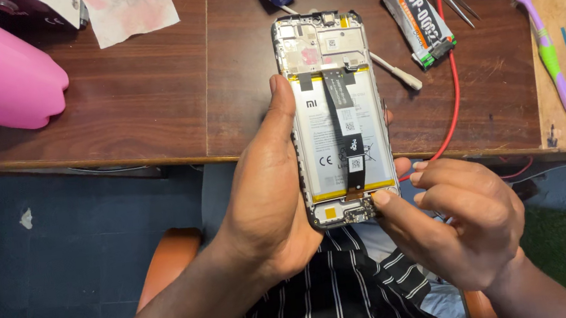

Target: The person applies adhesive along the edges of a smartphone frame, then aligns and presses a screen assembly onto the frame. They then open the device and manipulate internal components, including the motherboard and battery, before closing the device.

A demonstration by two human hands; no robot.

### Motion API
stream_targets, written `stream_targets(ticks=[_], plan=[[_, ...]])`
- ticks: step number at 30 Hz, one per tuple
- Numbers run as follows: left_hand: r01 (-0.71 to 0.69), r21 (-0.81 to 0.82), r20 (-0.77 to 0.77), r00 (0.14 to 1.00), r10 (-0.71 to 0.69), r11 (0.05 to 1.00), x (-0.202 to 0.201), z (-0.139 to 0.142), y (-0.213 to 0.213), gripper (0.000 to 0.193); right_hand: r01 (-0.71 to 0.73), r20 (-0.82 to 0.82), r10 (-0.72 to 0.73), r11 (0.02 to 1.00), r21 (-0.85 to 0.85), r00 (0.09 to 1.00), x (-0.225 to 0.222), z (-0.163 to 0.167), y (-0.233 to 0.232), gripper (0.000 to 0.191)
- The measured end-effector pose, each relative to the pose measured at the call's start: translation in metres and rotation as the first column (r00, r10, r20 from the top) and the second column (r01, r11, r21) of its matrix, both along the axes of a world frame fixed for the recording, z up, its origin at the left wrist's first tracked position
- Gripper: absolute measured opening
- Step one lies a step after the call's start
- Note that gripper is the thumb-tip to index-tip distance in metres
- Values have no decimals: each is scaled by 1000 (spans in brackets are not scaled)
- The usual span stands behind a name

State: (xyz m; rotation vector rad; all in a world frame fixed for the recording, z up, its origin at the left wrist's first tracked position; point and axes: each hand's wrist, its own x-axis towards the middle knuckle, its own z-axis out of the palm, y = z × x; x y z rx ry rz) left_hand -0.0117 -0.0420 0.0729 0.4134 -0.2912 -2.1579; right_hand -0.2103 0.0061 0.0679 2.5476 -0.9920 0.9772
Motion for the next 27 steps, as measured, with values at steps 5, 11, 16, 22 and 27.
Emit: stream_targets(ticks=[5,11,16,22,27], plan=[[-5,-3,8,1000,5,1000,1,-1,-1,73,130,191,-151,984,120,970,-5,-13,13,59],[15,-34,-7,1000,-15,999,3,0,0,75,71,357,-94,995,77,929,-9,-28,13,70],[-28,-71,40,999,31,997,6,5,-3,75,83,438,-148,983,163,887,-14,-42,26,69],[-126,-95,119,983,137,988,8,12,-8,77,-415,680,-528,541,731,510,-4,-63,51,48],[-117,-186,5,993,120,975,-1,13,-4,78,-661,742,-604,435,612,290,2,-49,42,48]])
